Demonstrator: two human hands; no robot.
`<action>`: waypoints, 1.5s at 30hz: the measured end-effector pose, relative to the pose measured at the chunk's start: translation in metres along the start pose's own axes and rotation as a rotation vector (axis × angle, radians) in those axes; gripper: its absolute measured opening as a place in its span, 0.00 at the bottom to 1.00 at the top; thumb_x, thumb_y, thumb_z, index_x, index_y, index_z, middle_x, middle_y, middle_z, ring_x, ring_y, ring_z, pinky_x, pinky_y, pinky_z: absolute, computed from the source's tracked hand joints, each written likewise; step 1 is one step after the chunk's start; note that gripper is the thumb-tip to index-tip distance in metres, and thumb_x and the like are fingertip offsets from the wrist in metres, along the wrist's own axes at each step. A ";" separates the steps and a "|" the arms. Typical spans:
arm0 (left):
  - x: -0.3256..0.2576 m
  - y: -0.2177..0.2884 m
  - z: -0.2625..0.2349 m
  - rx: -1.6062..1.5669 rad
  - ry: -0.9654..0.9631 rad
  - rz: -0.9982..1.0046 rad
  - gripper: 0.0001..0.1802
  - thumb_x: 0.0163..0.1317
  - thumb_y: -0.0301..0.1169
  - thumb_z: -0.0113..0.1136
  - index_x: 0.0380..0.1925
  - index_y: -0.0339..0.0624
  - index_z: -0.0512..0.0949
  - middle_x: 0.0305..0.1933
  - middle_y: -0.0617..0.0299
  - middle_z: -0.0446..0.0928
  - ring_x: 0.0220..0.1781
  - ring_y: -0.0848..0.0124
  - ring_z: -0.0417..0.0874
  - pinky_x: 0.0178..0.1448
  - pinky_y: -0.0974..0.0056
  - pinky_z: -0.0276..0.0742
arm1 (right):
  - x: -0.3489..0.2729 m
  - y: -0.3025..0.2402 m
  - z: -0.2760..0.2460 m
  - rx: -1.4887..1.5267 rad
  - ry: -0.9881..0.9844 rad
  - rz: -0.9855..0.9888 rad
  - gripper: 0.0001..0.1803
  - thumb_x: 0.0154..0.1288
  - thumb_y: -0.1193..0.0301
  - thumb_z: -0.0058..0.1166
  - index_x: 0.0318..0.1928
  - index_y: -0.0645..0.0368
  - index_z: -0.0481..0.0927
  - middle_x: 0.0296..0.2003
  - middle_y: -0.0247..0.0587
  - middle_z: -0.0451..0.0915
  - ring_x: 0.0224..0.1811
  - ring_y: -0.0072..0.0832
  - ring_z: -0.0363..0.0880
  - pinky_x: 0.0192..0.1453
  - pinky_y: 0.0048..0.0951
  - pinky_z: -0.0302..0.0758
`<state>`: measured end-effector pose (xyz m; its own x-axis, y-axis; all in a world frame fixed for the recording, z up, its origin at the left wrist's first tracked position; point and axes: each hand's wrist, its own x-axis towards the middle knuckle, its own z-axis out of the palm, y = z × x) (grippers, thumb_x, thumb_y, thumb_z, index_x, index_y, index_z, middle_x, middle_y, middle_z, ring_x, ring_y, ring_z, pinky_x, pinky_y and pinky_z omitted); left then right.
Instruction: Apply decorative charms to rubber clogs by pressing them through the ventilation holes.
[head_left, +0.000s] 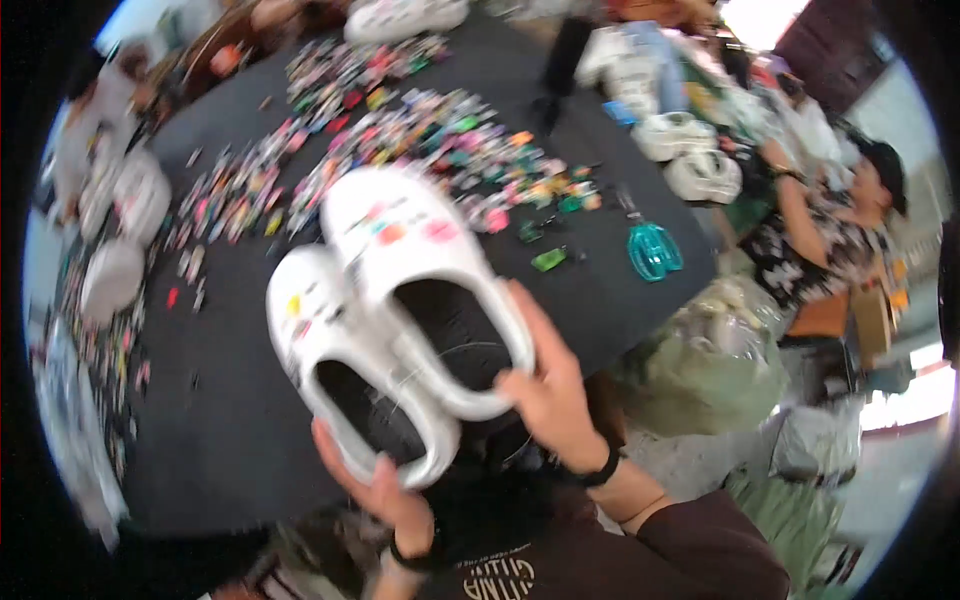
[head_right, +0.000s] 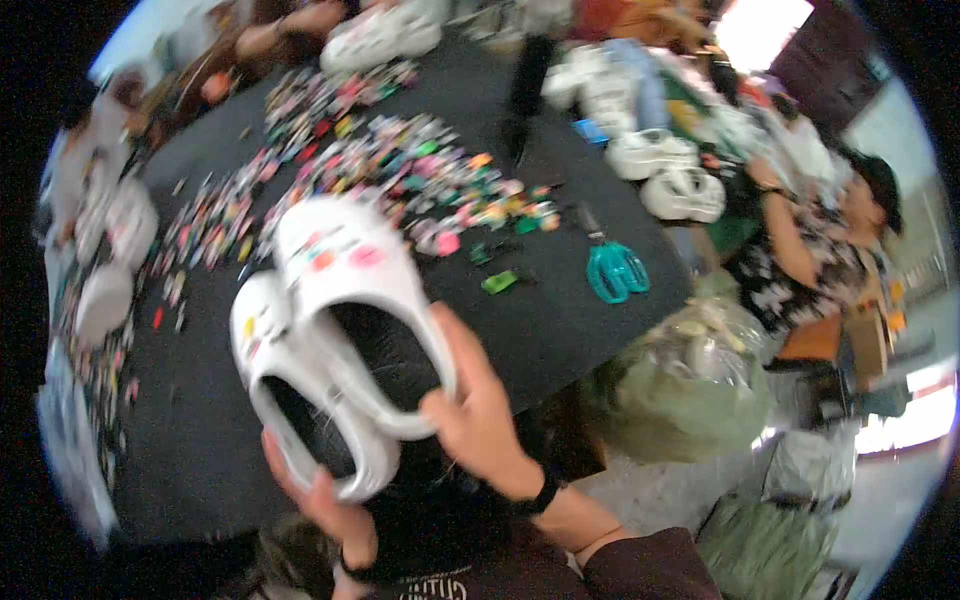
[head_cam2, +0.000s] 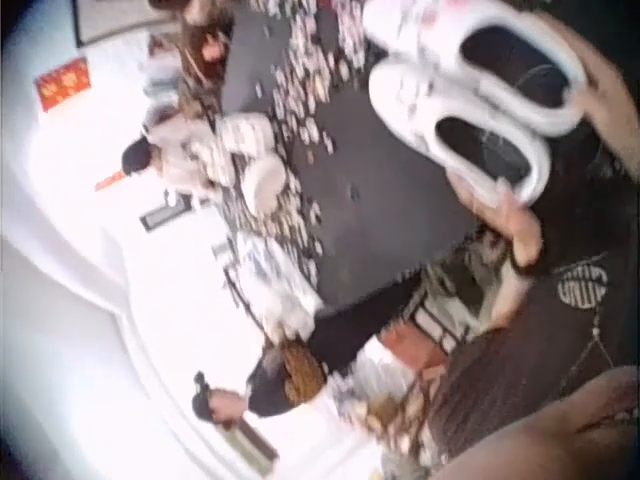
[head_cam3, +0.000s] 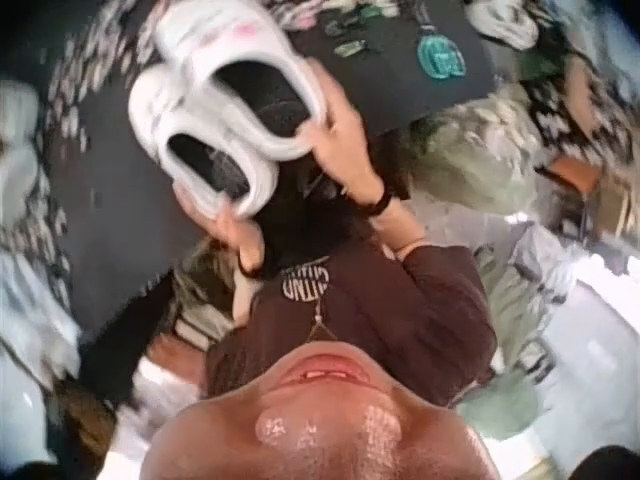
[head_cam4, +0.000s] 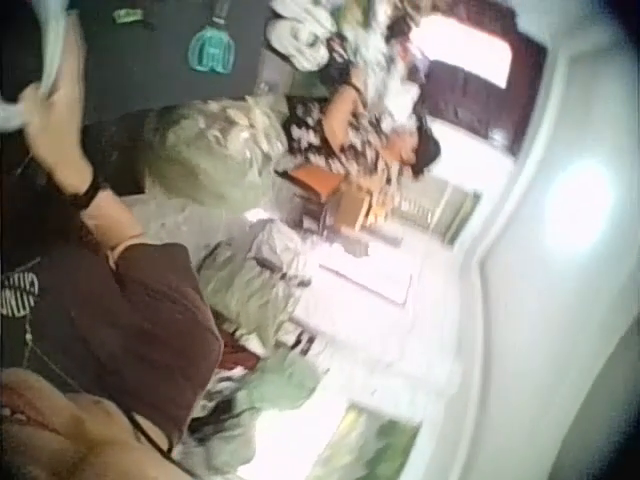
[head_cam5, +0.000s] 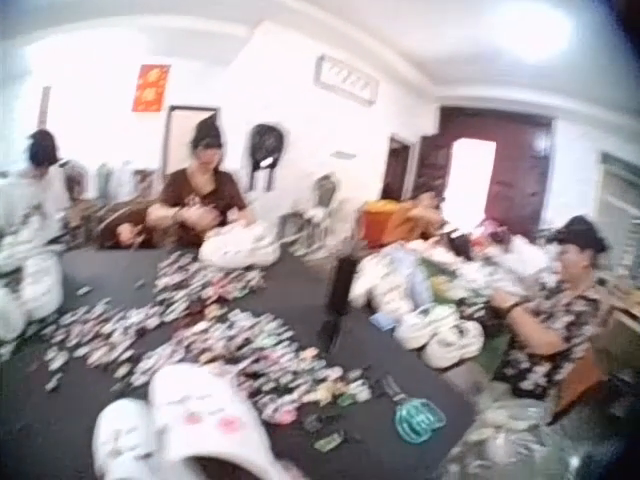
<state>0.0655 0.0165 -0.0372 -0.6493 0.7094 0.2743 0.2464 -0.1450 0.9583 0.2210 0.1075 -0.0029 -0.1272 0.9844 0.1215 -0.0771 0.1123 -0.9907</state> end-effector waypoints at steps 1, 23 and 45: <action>0.000 -0.013 0.000 0.205 -0.018 0.061 0.47 0.57 0.54 0.49 0.65 0.28 0.50 0.68 0.43 0.50 0.70 0.54 0.51 0.71 0.53 0.46 | 0.011 0.013 0.001 -0.228 0.045 -0.062 0.39 0.47 0.78 0.45 0.65 0.68 0.56 0.65 0.52 0.58 0.69 0.37 0.55 0.71 0.33 0.49; -0.005 -0.029 0.002 0.127 -0.042 0.233 0.45 0.63 0.57 0.39 0.66 0.27 0.47 0.68 0.38 0.50 0.69 0.49 0.55 0.69 0.53 0.48 | 0.027 -0.083 -0.047 0.014 0.649 -1.229 0.23 0.68 0.58 0.35 0.55 0.61 0.60 0.53 0.49 0.68 0.55 0.50 0.69 0.58 0.54 0.66; 0.003 0.014 -0.004 0.741 -0.385 0.889 0.09 0.48 0.37 0.65 0.30 0.51 0.81 0.43 0.75 0.78 0.56 0.72 0.72 0.61 0.58 0.58 | 0.012 -0.056 -0.050 -0.865 0.145 -0.480 0.08 0.63 0.76 0.52 0.41 0.63 0.79 0.36 0.39 0.80 0.38 0.27 0.77 0.44 0.25 0.72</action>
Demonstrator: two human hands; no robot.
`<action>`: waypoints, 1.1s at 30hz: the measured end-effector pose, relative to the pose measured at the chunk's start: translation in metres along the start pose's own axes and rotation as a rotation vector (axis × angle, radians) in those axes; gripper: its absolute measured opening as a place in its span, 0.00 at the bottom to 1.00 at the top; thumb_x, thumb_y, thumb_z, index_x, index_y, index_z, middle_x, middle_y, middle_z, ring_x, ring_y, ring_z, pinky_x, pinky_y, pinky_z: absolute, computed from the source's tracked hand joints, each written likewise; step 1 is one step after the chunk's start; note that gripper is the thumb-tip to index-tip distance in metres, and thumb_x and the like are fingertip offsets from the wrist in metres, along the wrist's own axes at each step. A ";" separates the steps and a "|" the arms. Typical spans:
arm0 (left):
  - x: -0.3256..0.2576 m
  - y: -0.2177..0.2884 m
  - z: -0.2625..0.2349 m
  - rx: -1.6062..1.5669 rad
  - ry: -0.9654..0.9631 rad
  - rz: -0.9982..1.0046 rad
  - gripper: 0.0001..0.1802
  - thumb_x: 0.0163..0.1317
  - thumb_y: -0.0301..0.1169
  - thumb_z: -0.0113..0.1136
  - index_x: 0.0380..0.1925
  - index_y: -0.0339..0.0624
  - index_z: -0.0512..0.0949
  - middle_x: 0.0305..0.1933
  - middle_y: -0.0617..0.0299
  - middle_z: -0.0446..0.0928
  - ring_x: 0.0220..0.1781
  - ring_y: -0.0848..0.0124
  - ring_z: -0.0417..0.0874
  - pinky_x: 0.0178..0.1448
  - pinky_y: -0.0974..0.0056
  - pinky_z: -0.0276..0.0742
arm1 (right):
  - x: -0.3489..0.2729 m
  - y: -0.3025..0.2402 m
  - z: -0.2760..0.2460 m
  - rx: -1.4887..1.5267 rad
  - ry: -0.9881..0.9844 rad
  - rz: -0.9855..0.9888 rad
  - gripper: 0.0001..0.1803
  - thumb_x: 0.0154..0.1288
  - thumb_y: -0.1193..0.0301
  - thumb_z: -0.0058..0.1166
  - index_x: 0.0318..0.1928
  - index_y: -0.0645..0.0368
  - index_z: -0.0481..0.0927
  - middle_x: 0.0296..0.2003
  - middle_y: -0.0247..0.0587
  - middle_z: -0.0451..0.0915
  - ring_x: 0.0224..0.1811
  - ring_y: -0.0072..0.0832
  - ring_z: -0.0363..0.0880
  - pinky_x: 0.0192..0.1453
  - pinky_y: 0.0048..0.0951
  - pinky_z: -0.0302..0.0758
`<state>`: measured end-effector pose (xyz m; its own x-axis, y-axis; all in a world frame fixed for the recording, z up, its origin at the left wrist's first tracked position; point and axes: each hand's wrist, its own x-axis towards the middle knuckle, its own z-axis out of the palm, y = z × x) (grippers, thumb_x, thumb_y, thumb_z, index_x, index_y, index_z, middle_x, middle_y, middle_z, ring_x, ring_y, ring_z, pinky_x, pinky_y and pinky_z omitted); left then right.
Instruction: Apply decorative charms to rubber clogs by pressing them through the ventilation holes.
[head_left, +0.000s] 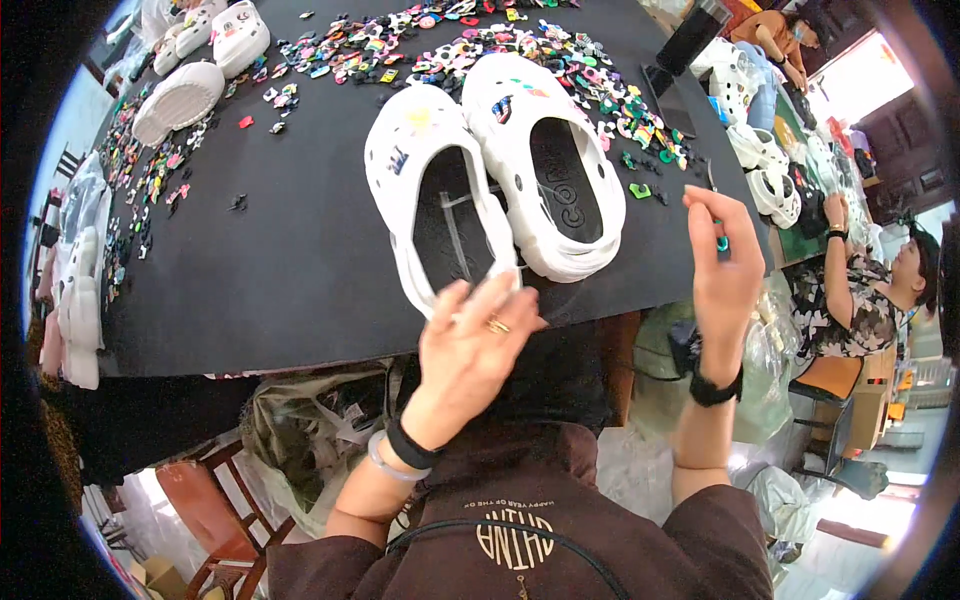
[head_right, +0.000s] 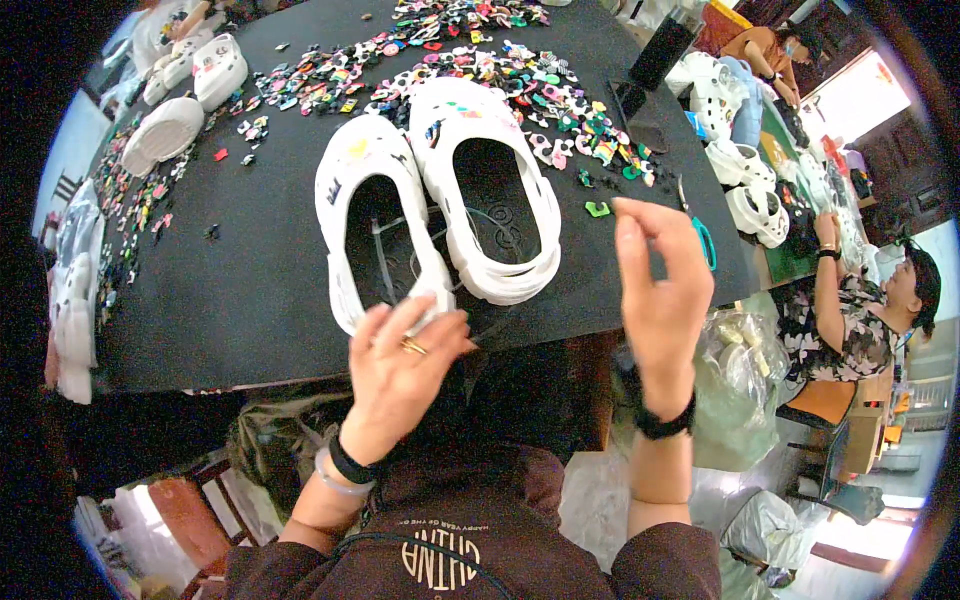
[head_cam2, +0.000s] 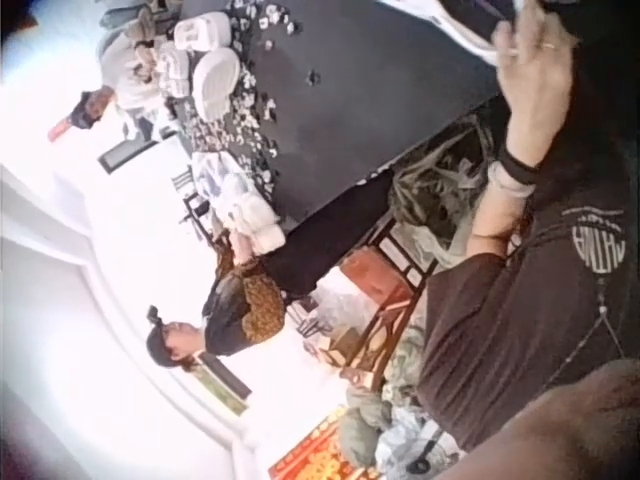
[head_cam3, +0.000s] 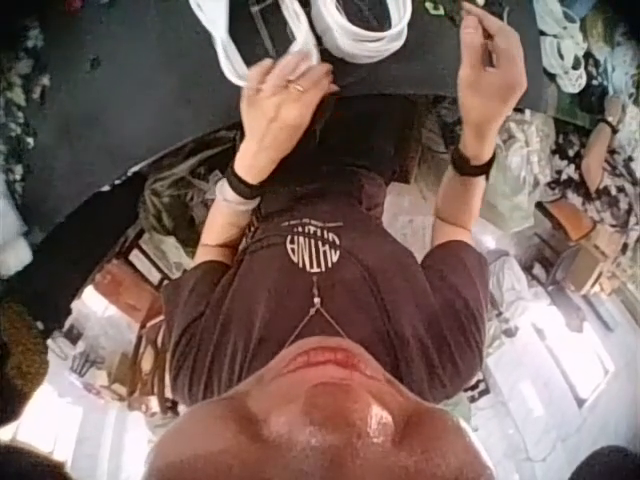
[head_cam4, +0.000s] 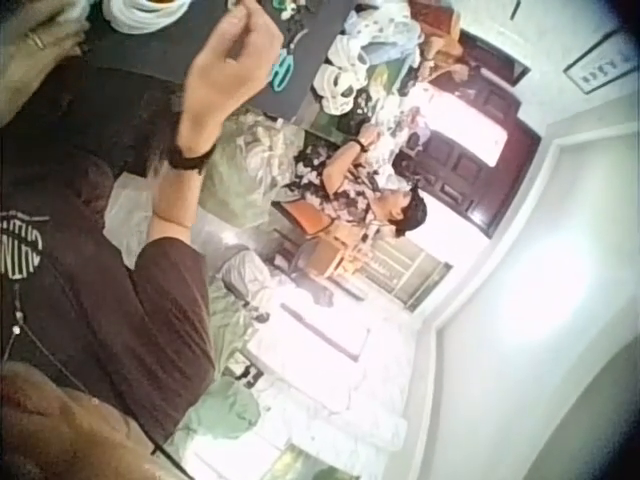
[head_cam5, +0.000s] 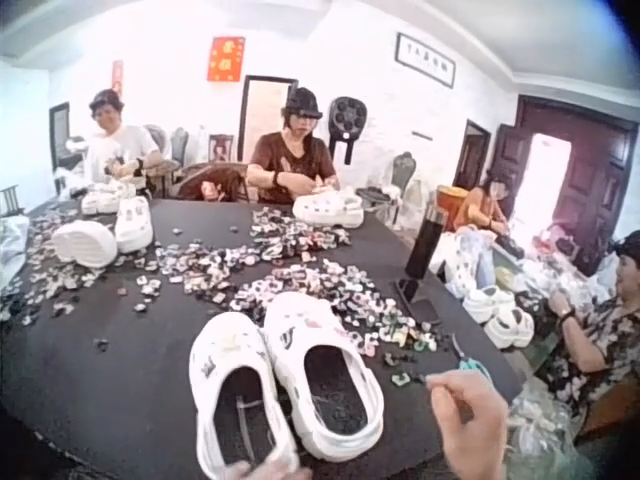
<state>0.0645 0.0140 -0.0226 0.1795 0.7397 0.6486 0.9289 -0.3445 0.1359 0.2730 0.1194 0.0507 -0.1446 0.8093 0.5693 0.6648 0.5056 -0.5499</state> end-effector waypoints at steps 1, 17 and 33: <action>0.002 -0.007 -0.006 -0.001 0.008 -0.079 0.07 0.47 0.36 0.66 0.27 0.51 0.81 0.44 0.79 0.78 0.55 0.72 0.72 0.62 0.56 0.55 | 0.003 0.022 -0.003 -0.053 -0.043 0.011 0.09 0.62 0.74 0.53 0.43 0.62 0.79 0.39 0.42 0.79 0.40 0.29 0.77 0.46 0.27 0.72; 0.059 -0.040 -0.003 0.041 0.066 -0.205 0.08 0.52 0.26 0.63 0.34 0.41 0.79 0.43 0.60 0.78 0.51 0.60 0.76 0.54 0.59 0.69 | 0.008 0.239 -0.021 -0.710 -0.228 0.314 0.30 0.57 0.52 0.56 0.52 0.64 0.72 0.42 0.61 0.73 0.45 0.55 0.72 0.50 0.46 0.69; 0.031 -0.038 -0.030 -0.694 0.291 -0.825 0.07 0.66 0.27 0.52 0.38 0.32 0.75 0.35 0.67 0.75 0.34 0.84 0.68 0.40 0.79 0.63 | -0.107 -0.015 0.007 2.073 -0.687 0.789 0.51 0.51 0.34 0.49 0.63 0.64 0.60 0.29 0.38 0.72 0.23 0.25 0.67 0.28 0.25 0.65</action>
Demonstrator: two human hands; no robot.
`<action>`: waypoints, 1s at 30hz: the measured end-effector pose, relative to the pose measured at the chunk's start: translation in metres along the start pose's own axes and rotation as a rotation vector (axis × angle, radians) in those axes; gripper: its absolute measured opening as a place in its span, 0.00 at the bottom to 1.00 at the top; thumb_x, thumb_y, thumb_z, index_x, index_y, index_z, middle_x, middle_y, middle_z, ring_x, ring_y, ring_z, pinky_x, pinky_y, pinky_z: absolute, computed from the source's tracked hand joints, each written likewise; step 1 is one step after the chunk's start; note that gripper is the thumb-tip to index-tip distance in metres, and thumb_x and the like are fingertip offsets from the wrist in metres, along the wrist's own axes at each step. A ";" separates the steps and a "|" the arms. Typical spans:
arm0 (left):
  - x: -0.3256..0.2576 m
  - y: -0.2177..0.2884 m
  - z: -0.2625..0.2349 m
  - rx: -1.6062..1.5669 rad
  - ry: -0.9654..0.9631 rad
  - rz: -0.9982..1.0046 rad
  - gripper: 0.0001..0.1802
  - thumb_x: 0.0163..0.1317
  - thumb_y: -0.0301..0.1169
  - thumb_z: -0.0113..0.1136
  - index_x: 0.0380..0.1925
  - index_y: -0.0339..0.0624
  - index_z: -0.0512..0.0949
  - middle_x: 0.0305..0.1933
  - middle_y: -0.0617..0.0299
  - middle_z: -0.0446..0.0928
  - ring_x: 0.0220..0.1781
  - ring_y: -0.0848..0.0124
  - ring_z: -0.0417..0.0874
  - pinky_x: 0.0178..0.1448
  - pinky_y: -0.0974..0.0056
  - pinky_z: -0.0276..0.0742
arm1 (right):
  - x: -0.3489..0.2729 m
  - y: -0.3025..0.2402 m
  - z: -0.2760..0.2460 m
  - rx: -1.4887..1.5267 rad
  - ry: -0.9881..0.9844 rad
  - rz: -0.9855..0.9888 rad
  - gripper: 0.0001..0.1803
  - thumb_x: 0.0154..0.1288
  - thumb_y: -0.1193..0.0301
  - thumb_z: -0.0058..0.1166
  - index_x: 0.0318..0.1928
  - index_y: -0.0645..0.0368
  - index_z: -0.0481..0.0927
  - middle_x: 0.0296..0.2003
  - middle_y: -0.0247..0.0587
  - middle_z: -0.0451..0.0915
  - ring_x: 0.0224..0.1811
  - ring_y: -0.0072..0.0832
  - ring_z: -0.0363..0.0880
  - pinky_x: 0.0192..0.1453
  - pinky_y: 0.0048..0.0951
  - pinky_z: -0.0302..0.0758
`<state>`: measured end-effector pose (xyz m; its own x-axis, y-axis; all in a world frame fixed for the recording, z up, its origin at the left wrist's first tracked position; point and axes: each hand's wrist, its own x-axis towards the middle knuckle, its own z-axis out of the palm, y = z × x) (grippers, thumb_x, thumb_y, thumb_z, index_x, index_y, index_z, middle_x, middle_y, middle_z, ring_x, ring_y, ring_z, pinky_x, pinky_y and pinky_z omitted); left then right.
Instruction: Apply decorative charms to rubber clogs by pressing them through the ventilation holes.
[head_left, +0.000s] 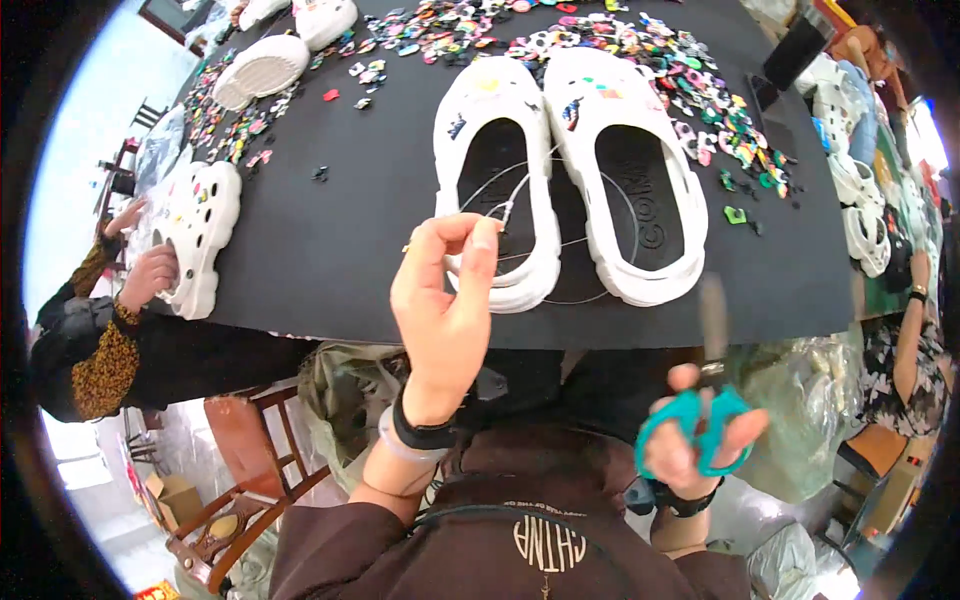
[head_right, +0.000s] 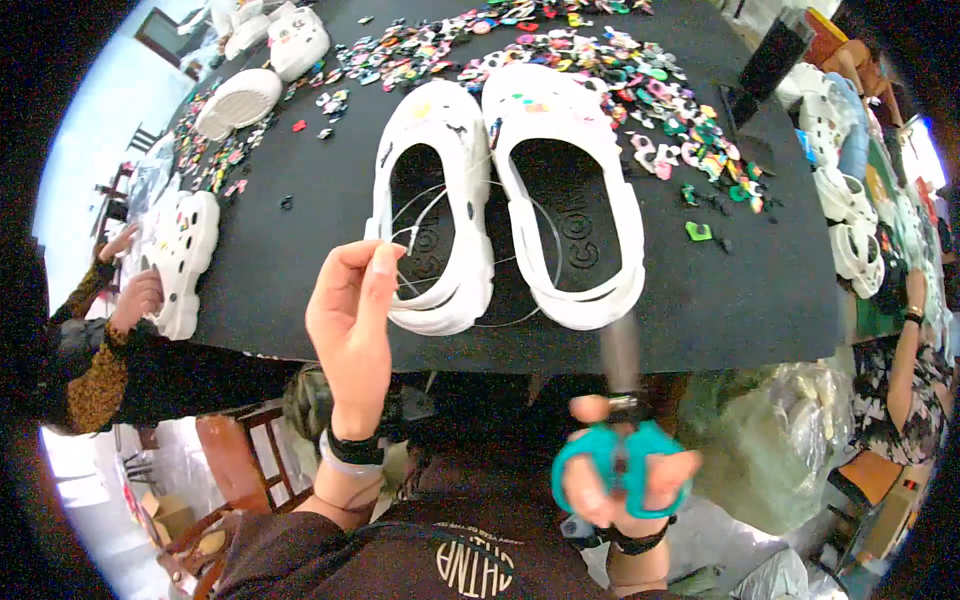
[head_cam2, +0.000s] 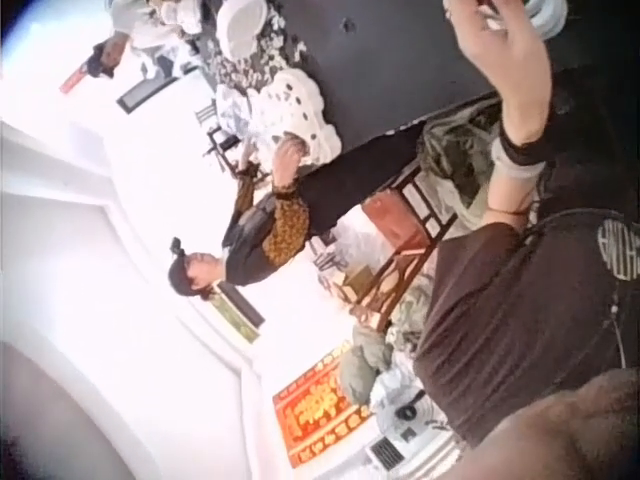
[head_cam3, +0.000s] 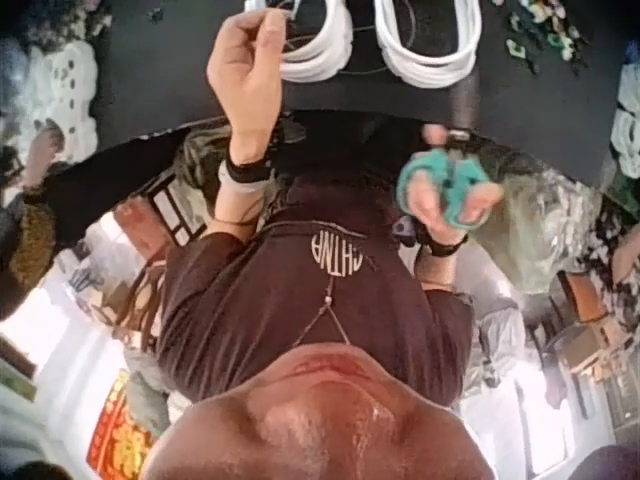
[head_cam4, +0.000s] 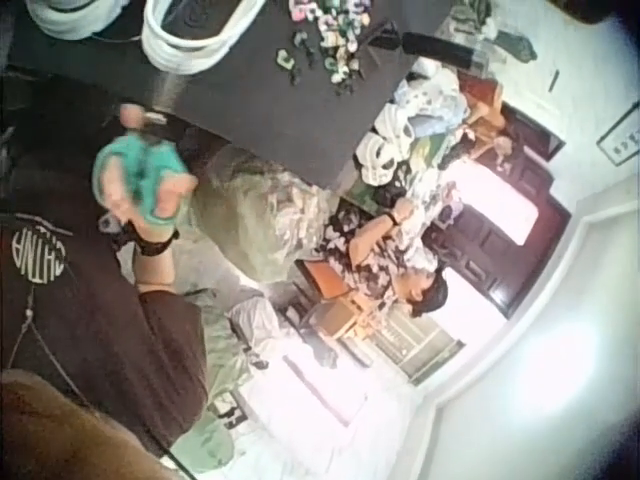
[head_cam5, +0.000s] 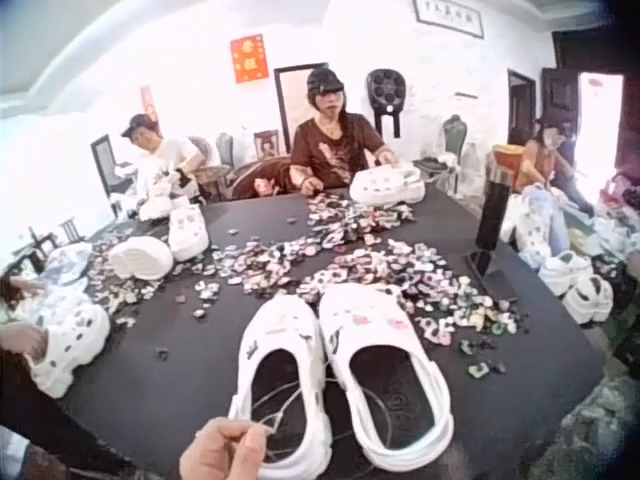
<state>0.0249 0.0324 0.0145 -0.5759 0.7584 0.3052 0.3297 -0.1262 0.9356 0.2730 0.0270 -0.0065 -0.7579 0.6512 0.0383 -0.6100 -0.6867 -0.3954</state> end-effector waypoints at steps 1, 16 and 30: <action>0.001 0.000 0.000 0.038 0.008 0.018 0.07 0.66 0.27 0.52 0.38 0.32 0.75 0.35 0.67 0.76 0.34 0.84 0.68 0.40 0.79 0.63 | 0.010 0.005 0.006 -0.090 -0.011 0.106 0.56 0.48 0.30 0.47 0.63 0.64 0.59 0.23 0.37 0.72 0.16 0.23 0.66 0.22 0.24 0.64; 0.015 0.007 0.006 0.395 -0.044 0.107 0.06 0.59 0.30 0.60 0.33 0.38 0.80 0.19 0.64 0.73 0.24 0.78 0.71 0.32 0.71 0.67 | 0.103 -0.068 0.025 -0.774 0.104 0.611 0.32 0.65 0.55 0.50 0.62 0.63 0.63 0.27 0.31 0.69 0.24 0.16 0.66 0.28 0.15 0.65; 0.014 0.003 0.011 0.180 -0.032 0.064 0.05 0.56 0.30 0.62 0.27 0.41 0.79 0.16 0.65 0.70 0.22 0.69 0.68 0.33 0.65 0.61 | 0.132 -0.098 0.061 -0.905 0.089 0.769 0.48 0.56 0.37 0.48 0.57 0.73 0.66 0.25 0.35 0.73 0.18 0.17 0.69 0.20 0.16 0.63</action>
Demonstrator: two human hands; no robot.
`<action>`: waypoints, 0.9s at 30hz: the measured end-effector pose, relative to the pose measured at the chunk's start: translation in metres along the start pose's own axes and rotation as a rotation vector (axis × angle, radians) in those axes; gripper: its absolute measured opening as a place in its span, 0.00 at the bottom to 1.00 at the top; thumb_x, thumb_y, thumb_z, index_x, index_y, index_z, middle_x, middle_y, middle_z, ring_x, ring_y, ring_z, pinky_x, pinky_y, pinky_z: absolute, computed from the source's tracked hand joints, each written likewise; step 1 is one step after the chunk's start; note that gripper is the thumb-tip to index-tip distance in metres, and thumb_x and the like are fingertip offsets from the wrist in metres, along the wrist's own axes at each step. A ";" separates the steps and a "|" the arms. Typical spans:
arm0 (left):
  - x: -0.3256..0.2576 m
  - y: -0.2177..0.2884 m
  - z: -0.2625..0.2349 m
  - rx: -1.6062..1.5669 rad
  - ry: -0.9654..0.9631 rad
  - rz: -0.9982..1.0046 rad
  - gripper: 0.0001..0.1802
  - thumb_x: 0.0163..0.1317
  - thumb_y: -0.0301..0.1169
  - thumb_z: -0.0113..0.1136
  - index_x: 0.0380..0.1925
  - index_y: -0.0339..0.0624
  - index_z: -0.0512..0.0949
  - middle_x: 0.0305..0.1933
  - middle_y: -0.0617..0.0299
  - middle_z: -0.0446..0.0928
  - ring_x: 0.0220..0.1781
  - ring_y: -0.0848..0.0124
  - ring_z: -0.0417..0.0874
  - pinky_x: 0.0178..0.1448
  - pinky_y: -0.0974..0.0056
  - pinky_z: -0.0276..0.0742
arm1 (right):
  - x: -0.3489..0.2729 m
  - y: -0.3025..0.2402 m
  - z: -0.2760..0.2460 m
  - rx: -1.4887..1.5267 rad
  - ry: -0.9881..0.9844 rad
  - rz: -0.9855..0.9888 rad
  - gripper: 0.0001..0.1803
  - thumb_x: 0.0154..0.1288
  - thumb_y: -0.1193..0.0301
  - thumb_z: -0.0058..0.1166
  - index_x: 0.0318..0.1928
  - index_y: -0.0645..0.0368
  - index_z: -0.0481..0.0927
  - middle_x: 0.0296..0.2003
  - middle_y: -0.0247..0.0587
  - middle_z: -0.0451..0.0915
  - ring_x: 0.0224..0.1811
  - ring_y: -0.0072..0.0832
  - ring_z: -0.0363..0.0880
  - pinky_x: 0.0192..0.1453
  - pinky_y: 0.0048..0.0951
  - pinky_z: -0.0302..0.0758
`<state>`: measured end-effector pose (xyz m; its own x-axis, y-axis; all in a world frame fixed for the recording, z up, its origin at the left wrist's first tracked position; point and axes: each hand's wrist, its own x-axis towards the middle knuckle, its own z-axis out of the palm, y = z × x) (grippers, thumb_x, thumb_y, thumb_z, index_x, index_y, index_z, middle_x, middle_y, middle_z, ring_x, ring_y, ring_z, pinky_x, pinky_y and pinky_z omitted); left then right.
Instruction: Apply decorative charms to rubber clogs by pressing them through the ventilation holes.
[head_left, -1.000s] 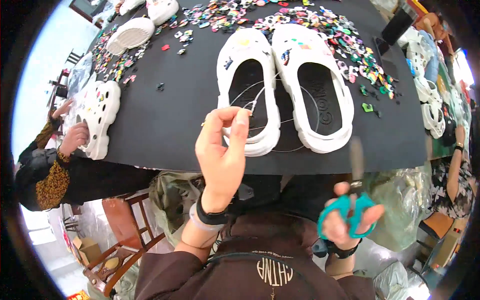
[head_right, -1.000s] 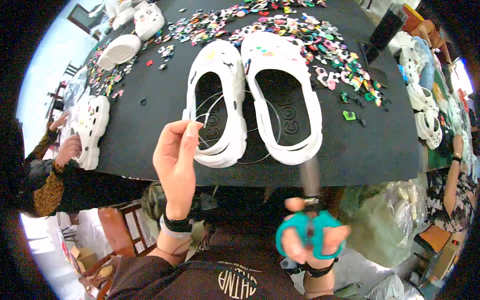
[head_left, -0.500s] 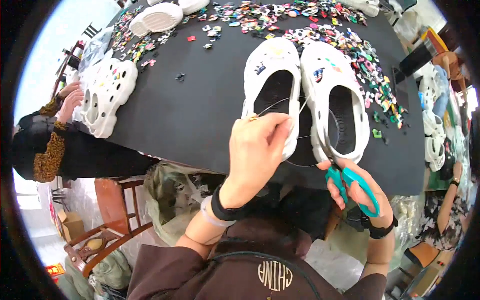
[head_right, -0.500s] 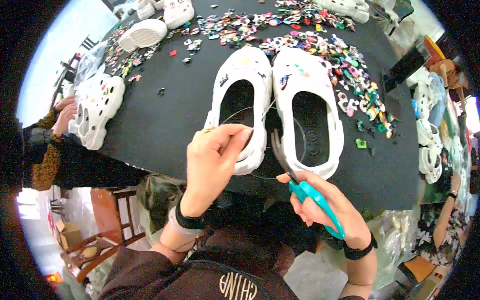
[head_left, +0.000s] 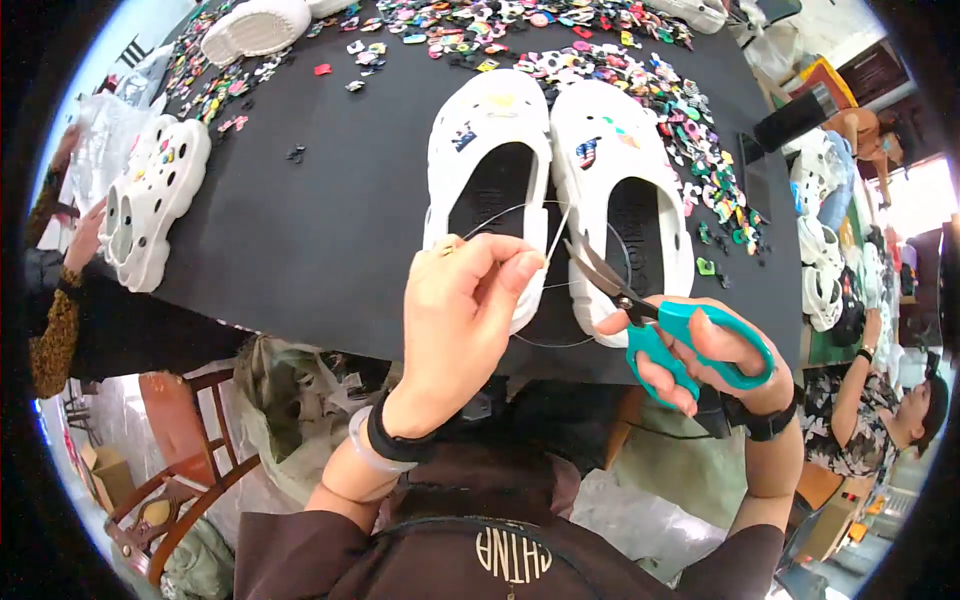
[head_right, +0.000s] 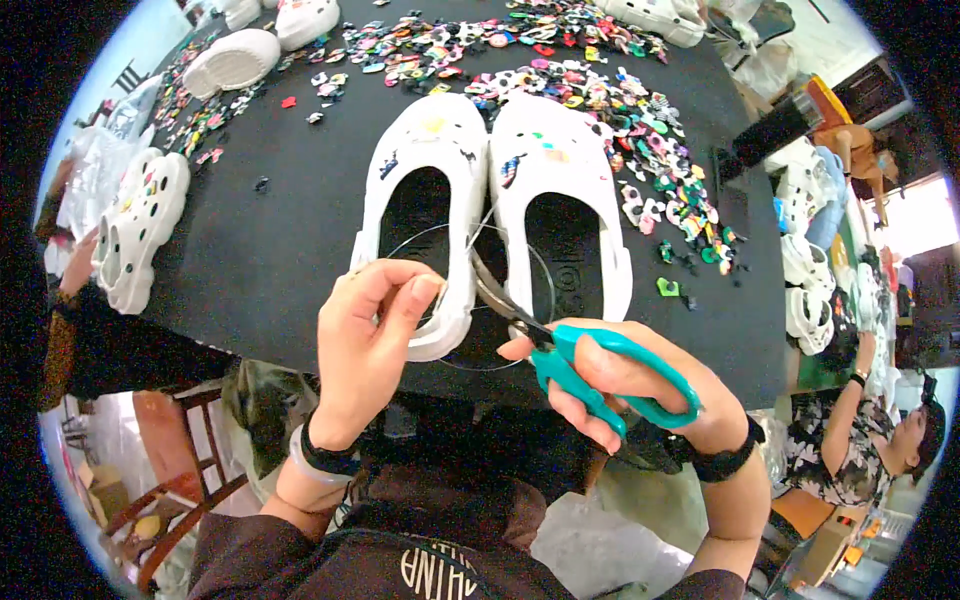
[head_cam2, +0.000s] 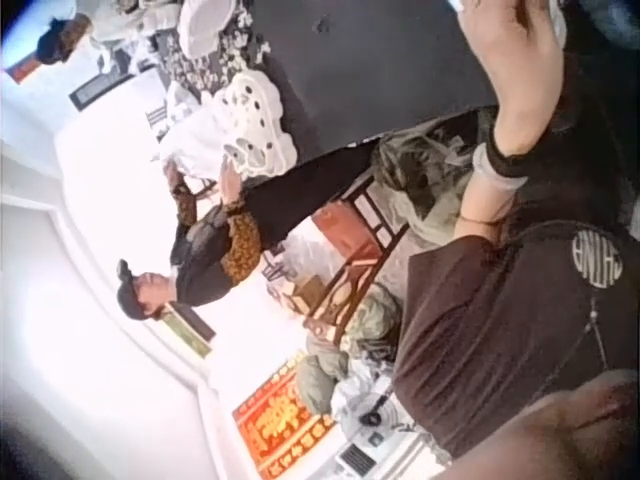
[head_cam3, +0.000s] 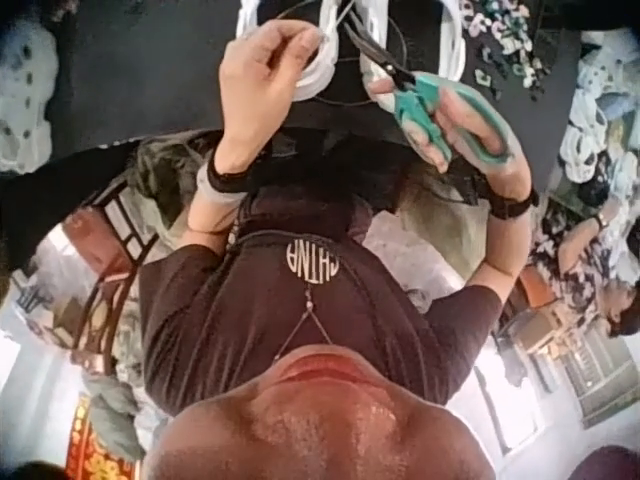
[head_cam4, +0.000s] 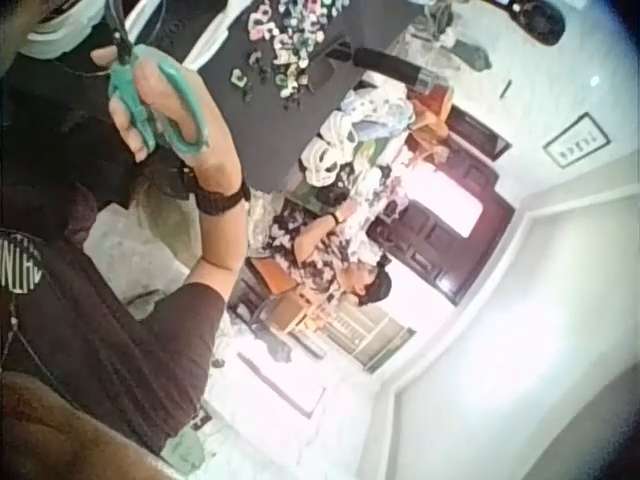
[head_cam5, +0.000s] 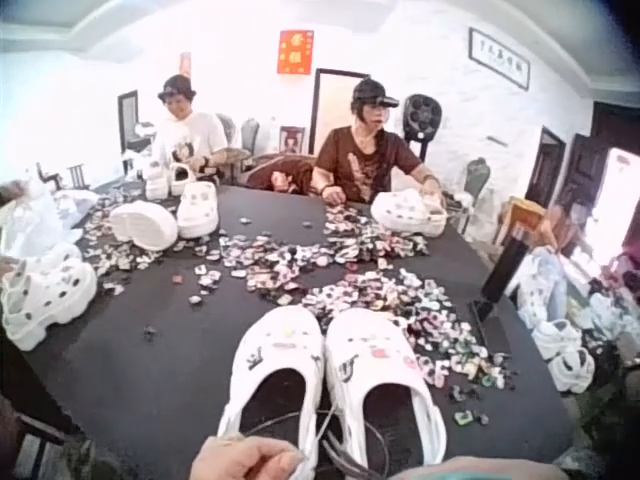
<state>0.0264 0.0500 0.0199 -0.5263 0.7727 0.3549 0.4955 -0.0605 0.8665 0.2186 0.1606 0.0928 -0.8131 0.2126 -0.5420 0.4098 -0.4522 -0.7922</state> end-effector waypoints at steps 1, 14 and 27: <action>0.001 0.000 0.001 -0.009 0.011 0.013 0.05 0.56 0.30 0.62 0.26 0.41 0.79 0.15 0.65 0.70 0.22 0.69 0.68 0.33 0.65 0.61 | 0.000 -0.002 -0.002 -0.031 -0.025 -0.005 0.41 0.61 0.43 0.46 0.57 0.70 0.67 0.24 0.34 0.72 0.18 0.16 0.68 0.20 0.16 0.63; -0.001 -0.002 -0.001 0.104 -0.029 0.091 0.04 0.54 0.29 0.63 0.24 0.45 0.77 0.13 0.68 0.69 0.21 0.69 0.66 0.33 0.64 0.58 | 0.012 -0.020 0.011 -0.145 0.083 0.090 0.26 0.65 0.63 0.53 0.56 0.69 0.70 0.21 0.27 0.69 0.15 0.12 0.64 0.17 0.16 0.60; -0.014 0.013 -0.017 -0.152 -0.098 0.360 0.06 0.44 0.26 0.69 0.25 0.44 0.81 0.17 0.66 0.72 0.24 0.67 0.70 0.31 0.66 0.66 | -0.054 0.051 -0.068 -0.636 1.150 -0.189 0.28 0.61 0.69 0.55 0.62 0.59 0.66 0.30 0.36 0.78 0.21 0.16 0.71 0.21 0.18 0.68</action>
<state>0.0290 0.0277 0.0320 -0.2655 0.7411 0.6166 0.5241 -0.4258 0.7375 0.3115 0.1851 0.0625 -0.1968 0.9765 -0.0875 0.7073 0.0796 -0.7025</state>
